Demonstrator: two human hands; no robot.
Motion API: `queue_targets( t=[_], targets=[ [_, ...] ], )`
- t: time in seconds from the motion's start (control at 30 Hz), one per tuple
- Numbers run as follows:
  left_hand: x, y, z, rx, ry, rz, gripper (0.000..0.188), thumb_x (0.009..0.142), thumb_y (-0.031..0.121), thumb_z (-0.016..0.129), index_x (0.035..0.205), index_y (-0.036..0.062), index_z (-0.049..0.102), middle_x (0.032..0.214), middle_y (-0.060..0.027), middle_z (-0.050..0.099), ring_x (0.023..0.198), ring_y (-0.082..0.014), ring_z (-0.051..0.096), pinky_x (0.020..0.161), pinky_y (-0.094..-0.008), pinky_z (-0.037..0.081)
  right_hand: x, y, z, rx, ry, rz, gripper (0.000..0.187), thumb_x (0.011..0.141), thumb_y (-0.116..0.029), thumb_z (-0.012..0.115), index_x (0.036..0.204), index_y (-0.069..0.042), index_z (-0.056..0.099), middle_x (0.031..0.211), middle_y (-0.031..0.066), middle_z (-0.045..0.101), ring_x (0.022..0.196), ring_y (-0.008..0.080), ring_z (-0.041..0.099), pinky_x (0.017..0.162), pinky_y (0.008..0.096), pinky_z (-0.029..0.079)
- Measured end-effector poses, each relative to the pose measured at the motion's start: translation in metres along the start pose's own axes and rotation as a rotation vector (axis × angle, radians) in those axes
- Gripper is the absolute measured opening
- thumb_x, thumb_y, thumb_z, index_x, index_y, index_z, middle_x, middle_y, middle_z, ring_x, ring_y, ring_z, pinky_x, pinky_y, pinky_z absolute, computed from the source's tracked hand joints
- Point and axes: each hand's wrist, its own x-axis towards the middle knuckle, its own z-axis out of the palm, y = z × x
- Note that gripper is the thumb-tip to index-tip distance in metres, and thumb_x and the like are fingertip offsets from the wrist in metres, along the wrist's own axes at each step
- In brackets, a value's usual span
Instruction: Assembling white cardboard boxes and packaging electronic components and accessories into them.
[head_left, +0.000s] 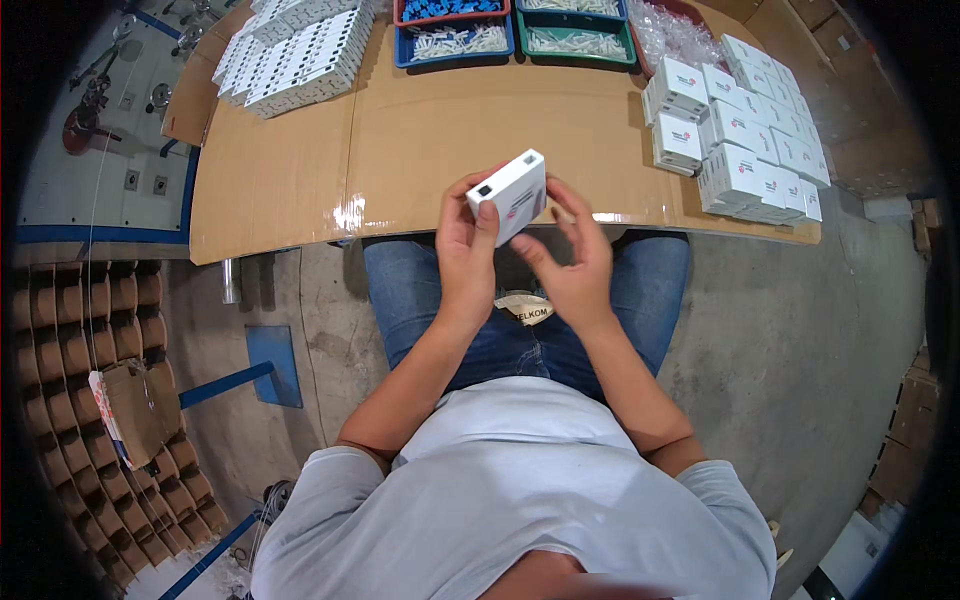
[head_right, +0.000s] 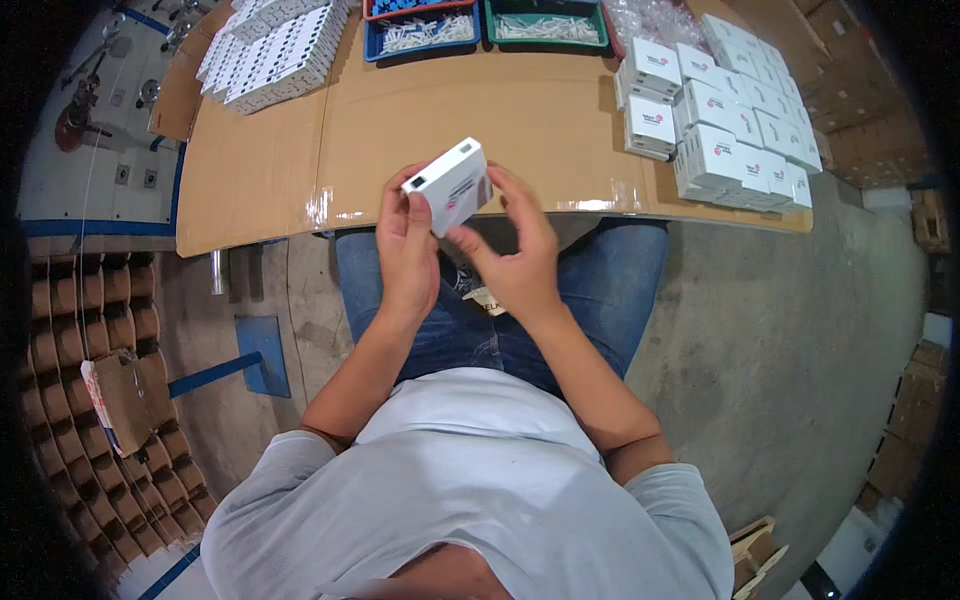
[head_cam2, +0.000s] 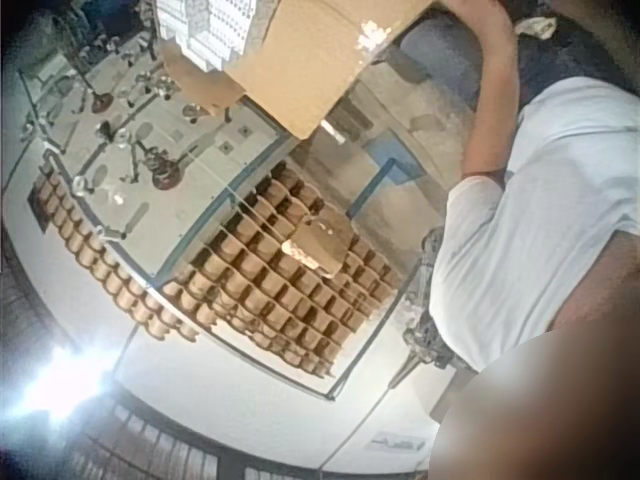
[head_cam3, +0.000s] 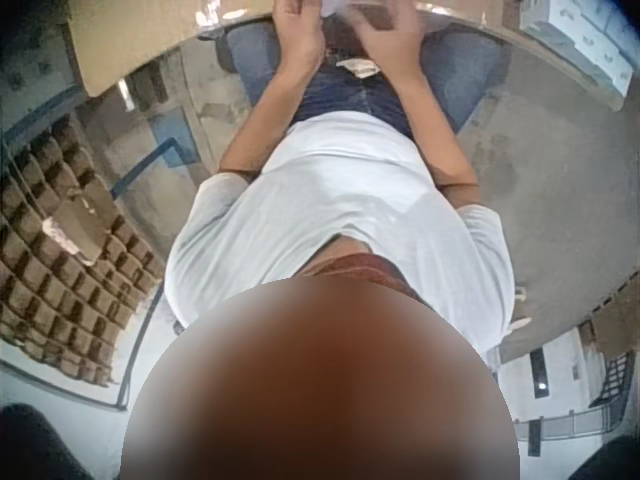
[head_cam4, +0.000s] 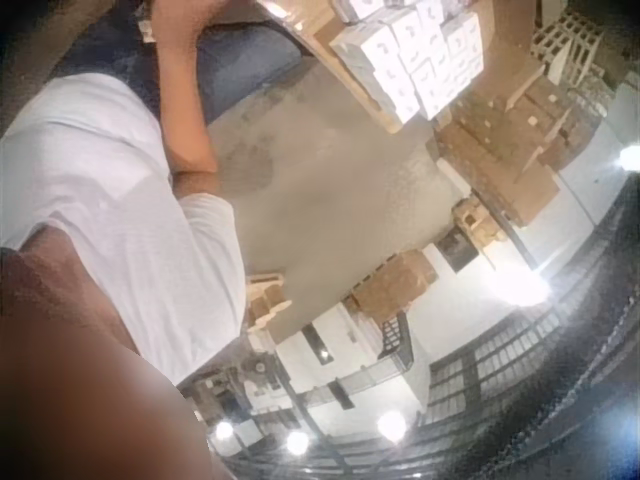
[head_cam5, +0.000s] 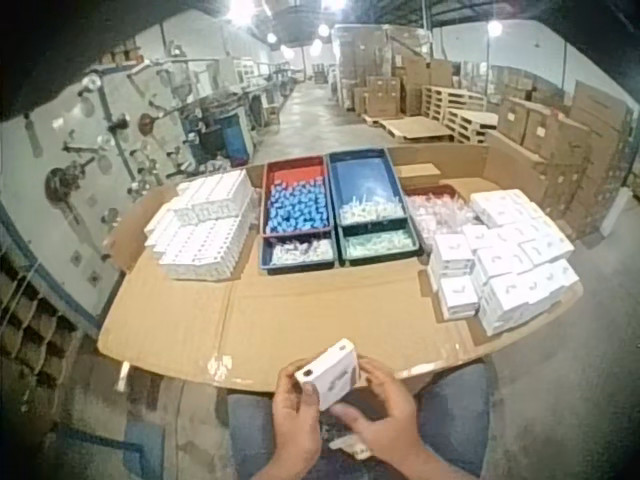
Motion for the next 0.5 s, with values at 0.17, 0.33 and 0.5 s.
queue_targets(
  t=[0.17, 0.33, 0.5],
  targets=[
    [-0.012, -0.005, 0.001, -0.178, -0.305, -0.07, 0.07, 0.104, 0.059, 0.042, 0.143, 0.0016, 0.043, 0.152, -0.0214, 0.046, 0.142, -0.0286, 0.044, 0.114, -0.0408, 0.04, -0.002, 0.008, 0.009, 0.18, 0.099, 0.096, 0.056, 0.089, -0.01, 0.08, 0.136, 0.0, 0.053, 0.134, 0.0114, 0.063, 0.118, 0.0174, 0.06, 0.101, 0.0347, 0.048],
    [0.016, -0.004, -0.022, -0.014, -0.099, -0.112, 0.052, 0.11, 0.046, 0.039, 0.136, 0.0019, 0.05, 0.136, -0.0201, 0.061, 0.124, -0.0289, 0.061, 0.104, -0.0389, 0.048, 0.005, 0.006, -0.003, 0.047, 0.247, 0.076, 0.028, 0.102, -0.014, 0.063, 0.124, 0.004, 0.06, 0.111, 0.0103, 0.071, 0.101, 0.0141, 0.065, 0.089, 0.0301, 0.051],
    [0.081, -0.043, -0.108, 0.29, 0.071, 0.013, 0.031, 0.108, 0.027, 0.05, 0.124, 0.0017, 0.059, 0.119, -0.0145, 0.069, 0.11, -0.0214, 0.066, 0.097, -0.0343, 0.05, 0.012, 0.023, -0.001, 0.084, 0.146, 0.145, 0.027, 0.101, -0.012, 0.064, 0.123, 0.003, 0.062, 0.113, 0.0108, 0.071, 0.104, 0.0137, 0.063, 0.09, 0.0296, 0.05]
  ],
)
